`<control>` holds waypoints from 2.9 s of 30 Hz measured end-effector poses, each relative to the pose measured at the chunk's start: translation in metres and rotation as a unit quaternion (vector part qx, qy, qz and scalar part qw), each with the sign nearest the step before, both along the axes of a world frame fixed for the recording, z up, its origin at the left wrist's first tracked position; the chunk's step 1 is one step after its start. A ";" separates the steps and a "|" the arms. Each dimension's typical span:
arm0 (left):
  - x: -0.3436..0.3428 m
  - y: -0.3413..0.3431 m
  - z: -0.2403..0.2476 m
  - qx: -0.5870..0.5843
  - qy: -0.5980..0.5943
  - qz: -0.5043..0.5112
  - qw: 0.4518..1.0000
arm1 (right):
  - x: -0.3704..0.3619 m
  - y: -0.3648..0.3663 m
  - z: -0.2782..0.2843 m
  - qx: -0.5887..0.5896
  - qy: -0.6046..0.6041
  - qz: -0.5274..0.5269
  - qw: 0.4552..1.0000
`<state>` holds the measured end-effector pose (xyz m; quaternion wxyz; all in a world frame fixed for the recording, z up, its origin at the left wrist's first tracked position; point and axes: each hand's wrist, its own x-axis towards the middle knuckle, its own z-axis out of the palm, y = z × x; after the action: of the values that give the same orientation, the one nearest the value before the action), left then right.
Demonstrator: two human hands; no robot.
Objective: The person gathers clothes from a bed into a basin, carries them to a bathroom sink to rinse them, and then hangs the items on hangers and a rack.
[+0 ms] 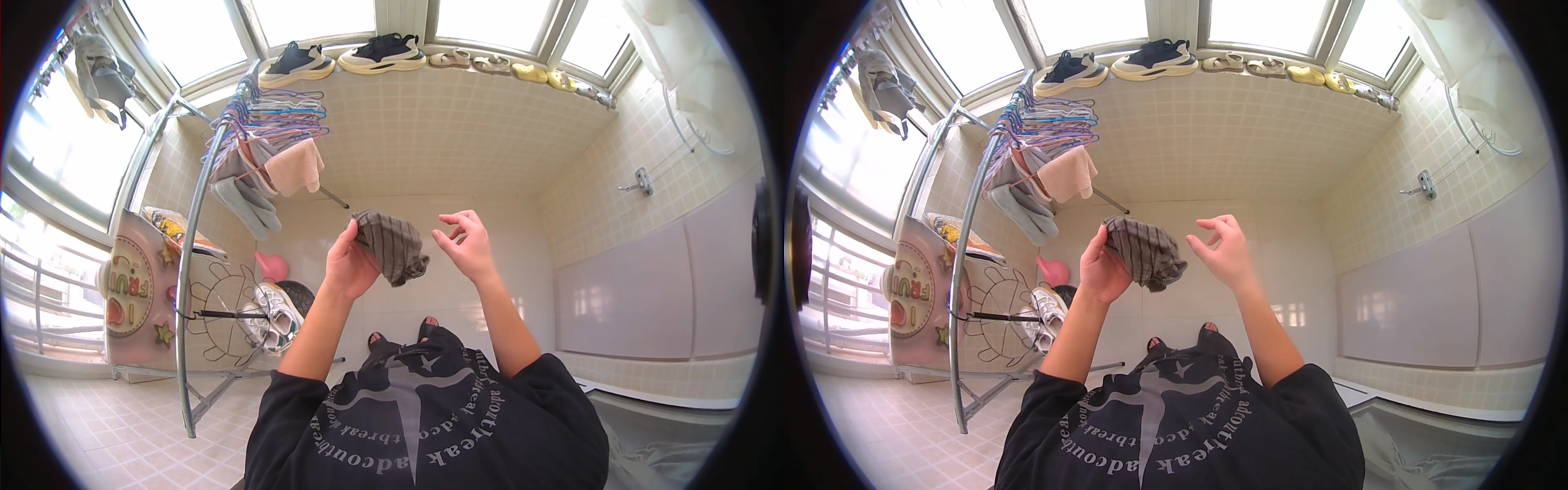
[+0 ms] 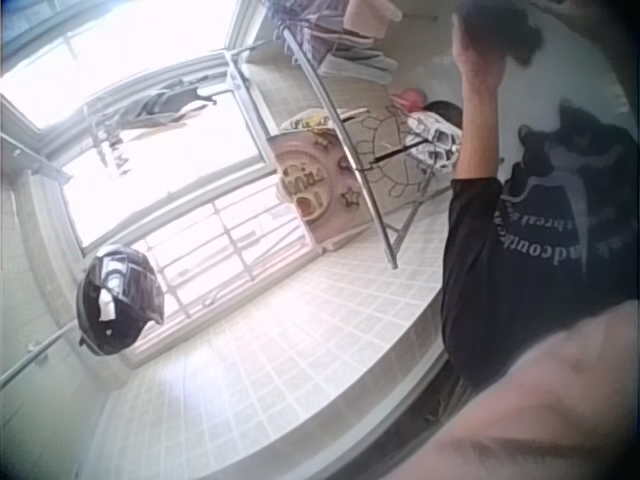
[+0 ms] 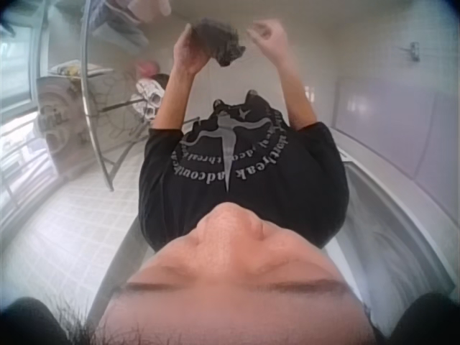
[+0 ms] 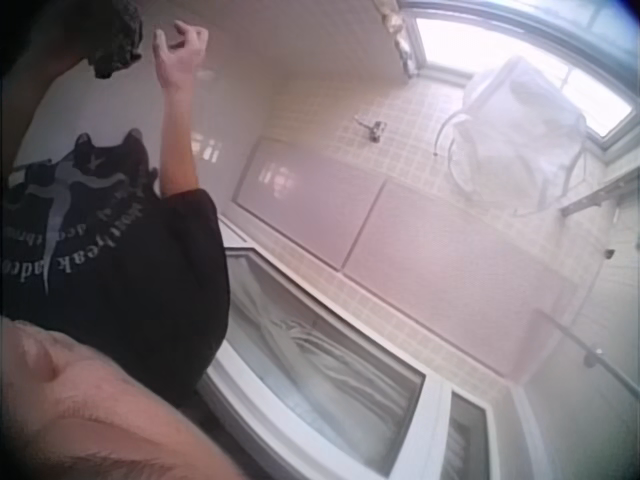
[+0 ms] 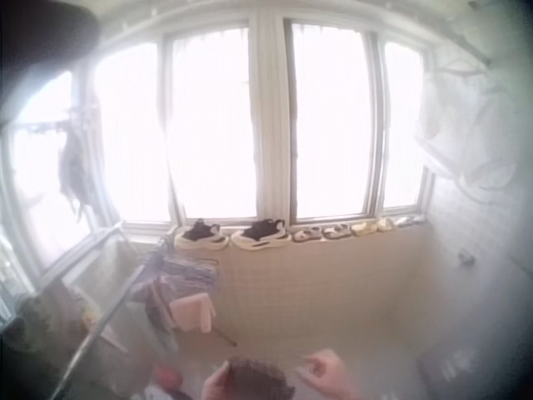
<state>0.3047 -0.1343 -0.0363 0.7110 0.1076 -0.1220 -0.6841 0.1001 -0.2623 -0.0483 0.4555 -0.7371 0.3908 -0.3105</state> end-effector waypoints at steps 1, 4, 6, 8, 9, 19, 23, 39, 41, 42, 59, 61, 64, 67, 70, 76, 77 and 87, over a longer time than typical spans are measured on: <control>-0.002 0.001 0.007 0.009 -0.021 0.000 1.000 | 0.000 0.005 0.006 0.004 -0.037 0.040 0.999; -0.005 0.004 0.020 0.019 -0.092 -0.003 0.996 | 0.010 0.018 0.017 0.026 -0.121 0.160 0.979; -0.007 0.005 0.021 0.020 -0.141 -0.006 0.990 | 0.020 0.027 0.020 -0.041 -0.125 0.177 0.975; -0.006 0.006 0.019 0.056 -0.213 0.015 0.975 | 0.021 0.024 0.012 0.020 -0.115 0.208 0.971; -0.007 0.008 0.019 0.057 -0.214 0.017 0.975 | 0.021 0.024 0.010 0.053 -0.112 0.223 0.967; 0.019 0.023 0.030 0.137 -0.581 0.065 0.800 | 0.011 0.009 0.017 -0.065 -0.099 0.049 0.992; 0.044 0.033 0.026 0.136 -0.678 0.133 0.710 | -0.002 0.003 0.037 -0.127 -0.071 0.034 0.989; 0.080 0.043 -0.019 0.218 -0.753 0.223 0.579 | -0.010 -0.003 0.036 -0.107 -0.182 -0.040 0.977; 0.061 0.034 -0.012 0.201 -0.747 0.260 0.578 | -0.007 0.002 0.039 -0.070 -0.203 -0.017 0.977; 0.049 0.031 -0.009 0.203 -0.747 0.260 0.578 | -0.006 0.006 0.047 -0.092 -0.147 -0.007 0.985; -0.092 -0.028 -0.062 0.266 -0.479 -0.119 0.828 | -0.019 -0.002 0.050 -0.076 -0.218 -0.081 0.970; -0.084 -0.034 -0.062 0.277 -0.456 -0.121 0.837 | -0.027 -0.006 0.049 -0.066 -0.230 -0.085 0.967; -0.070 -0.045 -0.071 0.296 -0.418 -0.127 0.849 | -0.036 -0.010 0.045 -0.046 -0.200 -0.069 0.976; -0.062 -0.055 -0.065 0.326 -0.453 -0.091 0.825 | -0.035 -0.010 0.043 -0.002 -0.215 -0.063 0.975; -0.056 -0.060 -0.073 0.304 -0.479 -0.131 0.813 | -0.034 -0.011 0.039 0.014 -0.228 -0.032 0.973; -0.036 -0.051 -0.062 0.213 -0.454 0.004 0.865 | -0.036 -0.020 0.031 0.032 -0.260 -0.015 0.965; -0.029 -0.049 -0.058 0.201 -0.396 0.029 0.896 | -0.036 -0.021 0.031 0.037 -0.274 -0.023 0.961; 0.006 -0.040 0.012 0.171 -0.478 0.101 0.856 | -0.047 -0.043 0.001 0.064 -0.199 -0.068 0.976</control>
<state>0.3107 -0.1743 -0.0247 0.6006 0.5530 -0.3158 -0.4835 0.0535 -0.3056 -0.0478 0.5483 -0.6014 0.3608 -0.4556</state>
